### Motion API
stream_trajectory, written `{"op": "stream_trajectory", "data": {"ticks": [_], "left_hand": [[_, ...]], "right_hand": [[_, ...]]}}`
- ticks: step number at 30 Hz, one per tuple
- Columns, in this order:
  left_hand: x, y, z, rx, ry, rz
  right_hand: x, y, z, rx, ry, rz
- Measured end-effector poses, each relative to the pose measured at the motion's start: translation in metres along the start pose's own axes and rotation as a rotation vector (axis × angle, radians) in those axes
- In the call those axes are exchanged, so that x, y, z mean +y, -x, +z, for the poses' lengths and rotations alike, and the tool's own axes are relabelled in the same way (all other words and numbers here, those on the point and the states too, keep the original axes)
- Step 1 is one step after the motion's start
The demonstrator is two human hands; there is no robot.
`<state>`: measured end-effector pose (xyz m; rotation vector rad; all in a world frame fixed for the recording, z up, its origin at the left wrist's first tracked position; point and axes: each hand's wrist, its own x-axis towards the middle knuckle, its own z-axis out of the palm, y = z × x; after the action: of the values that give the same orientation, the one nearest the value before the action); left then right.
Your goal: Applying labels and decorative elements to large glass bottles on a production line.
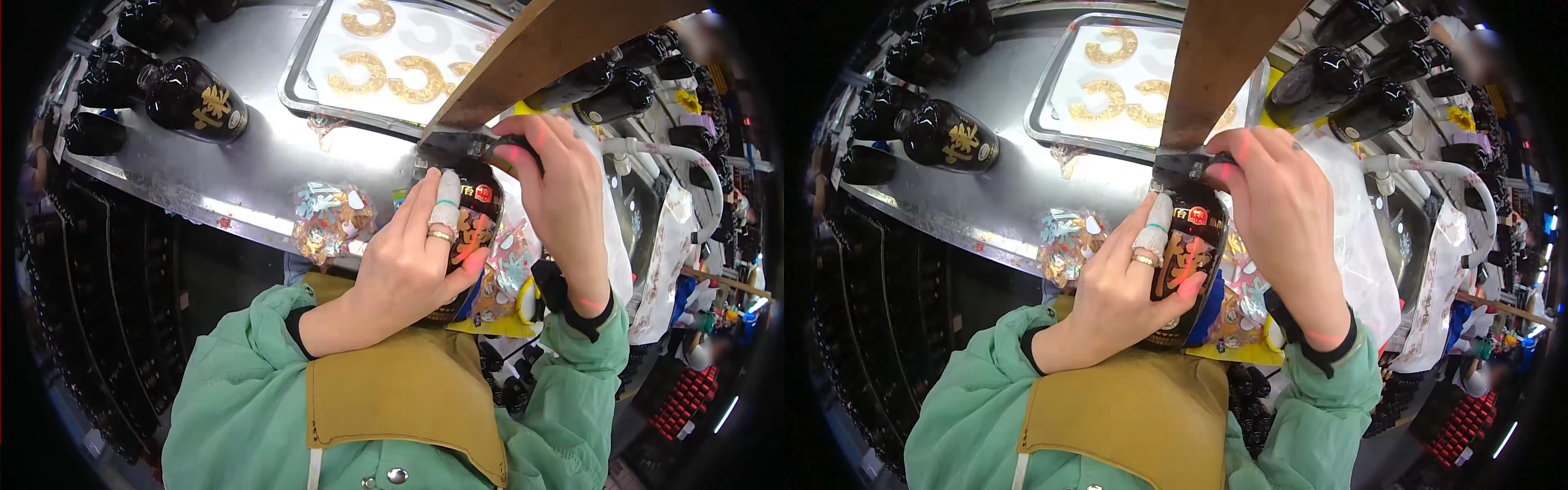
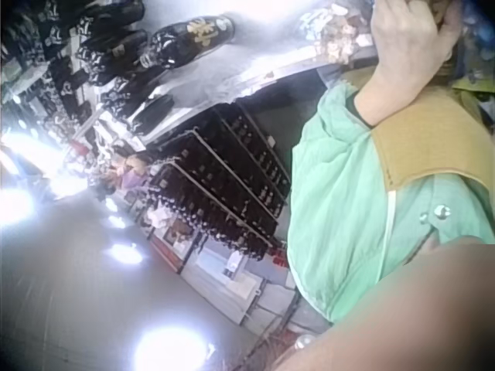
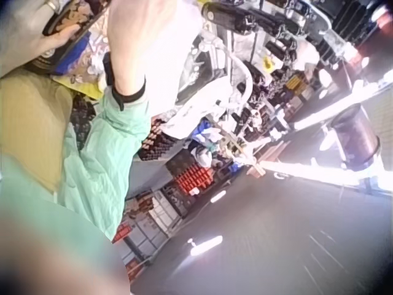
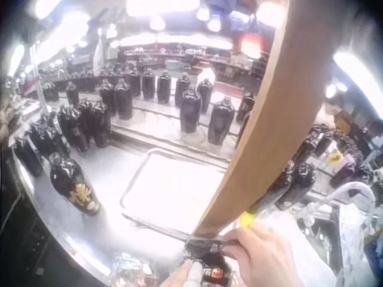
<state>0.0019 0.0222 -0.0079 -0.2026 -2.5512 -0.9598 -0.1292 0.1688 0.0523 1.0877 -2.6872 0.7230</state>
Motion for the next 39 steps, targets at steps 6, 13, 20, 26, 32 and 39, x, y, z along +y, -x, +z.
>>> {"op": "stream_trajectory", "data": {"ticks": [6,13,20,26,32,39], "left_hand": [[0.002,0.001,0.002,-0.001,-0.014,0.001],[0.008,-0.004,0.001,-0.089,-0.056,0.012],[0.03,-0.023,0.002,-0.242,-0.256,0.028],[0.015,-0.004,0.009,-0.056,-0.167,0.018],[0.006,0.001,0.001,-0.069,-0.013,-0.037],[-0.003,0.006,-0.002,-0.058,0.181,-0.129]], "right_hand": [[0.004,0.019,0.012,0.056,-0.181,0.166],[0.026,0.051,0.014,0.326,-0.403,0.409],[0.008,0.079,0.016,0.383,-0.605,0.631],[-0.012,0.074,0.024,0.387,-0.783,0.707],[-0.016,0.074,0.041,0.32,-0.517,0.572],[0.005,0.047,0.016,0.195,-0.066,0.33]]}}
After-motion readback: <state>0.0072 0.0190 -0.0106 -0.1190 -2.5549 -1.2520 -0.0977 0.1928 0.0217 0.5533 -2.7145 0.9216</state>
